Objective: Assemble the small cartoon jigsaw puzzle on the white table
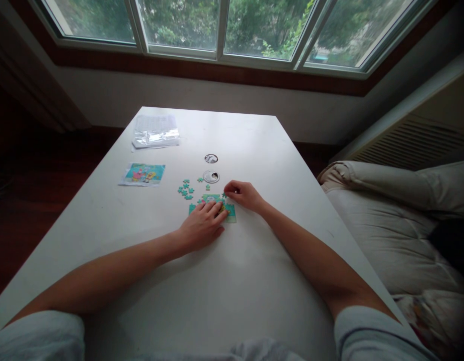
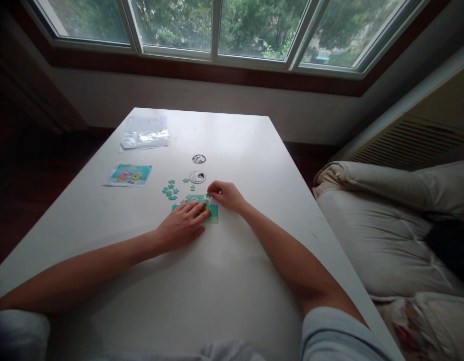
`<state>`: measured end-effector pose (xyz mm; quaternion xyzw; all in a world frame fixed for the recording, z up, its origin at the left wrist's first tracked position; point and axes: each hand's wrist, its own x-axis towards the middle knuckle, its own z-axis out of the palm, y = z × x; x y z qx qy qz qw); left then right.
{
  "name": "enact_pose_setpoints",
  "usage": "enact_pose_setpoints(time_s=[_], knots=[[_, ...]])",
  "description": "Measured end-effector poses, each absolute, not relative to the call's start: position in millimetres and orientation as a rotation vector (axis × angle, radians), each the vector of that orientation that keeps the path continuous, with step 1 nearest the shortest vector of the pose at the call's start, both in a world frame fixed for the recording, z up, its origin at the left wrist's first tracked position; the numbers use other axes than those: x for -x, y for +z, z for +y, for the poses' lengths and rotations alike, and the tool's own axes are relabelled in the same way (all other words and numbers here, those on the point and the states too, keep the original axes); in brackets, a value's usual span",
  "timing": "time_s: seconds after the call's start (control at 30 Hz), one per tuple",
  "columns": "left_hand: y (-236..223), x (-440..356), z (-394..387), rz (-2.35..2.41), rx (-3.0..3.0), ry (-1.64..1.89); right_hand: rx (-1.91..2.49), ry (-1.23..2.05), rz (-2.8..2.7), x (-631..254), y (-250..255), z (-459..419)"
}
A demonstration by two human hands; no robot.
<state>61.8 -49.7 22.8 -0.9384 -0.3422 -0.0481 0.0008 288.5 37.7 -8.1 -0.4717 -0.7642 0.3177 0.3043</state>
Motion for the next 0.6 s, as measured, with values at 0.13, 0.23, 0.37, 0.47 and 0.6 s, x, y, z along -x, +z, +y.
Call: enact_pose_setpoints(time_s=[0.13, 0.23, 0.37, 0.47, 0.6], knots=[[21.5, -63.2, -50.1, -1.065, 2.944, -0.151, 1.251, 0.83, -2.003, -281.5, -10.1, 34.6], [21.6, -64.2, -50.0, -1.051, 2.944, -0.153, 1.236, 0.789, -2.03, -280.1, -12.0, 34.7], [23.2, -64.3, -50.2, -1.047, 2.941, -0.151, 1.22, 0.755, -2.071, -280.9, -11.5, 35.8], [23.7, -63.6, -50.3, -1.043, 2.944, -0.147, 1.233, 0.807, -2.06, -281.9, -9.7, 36.0], [22.4, -63.4, -49.9, -1.051, 2.943, -0.155, 1.23, 0.833, -2.069, -282.1, -9.5, 36.3]])
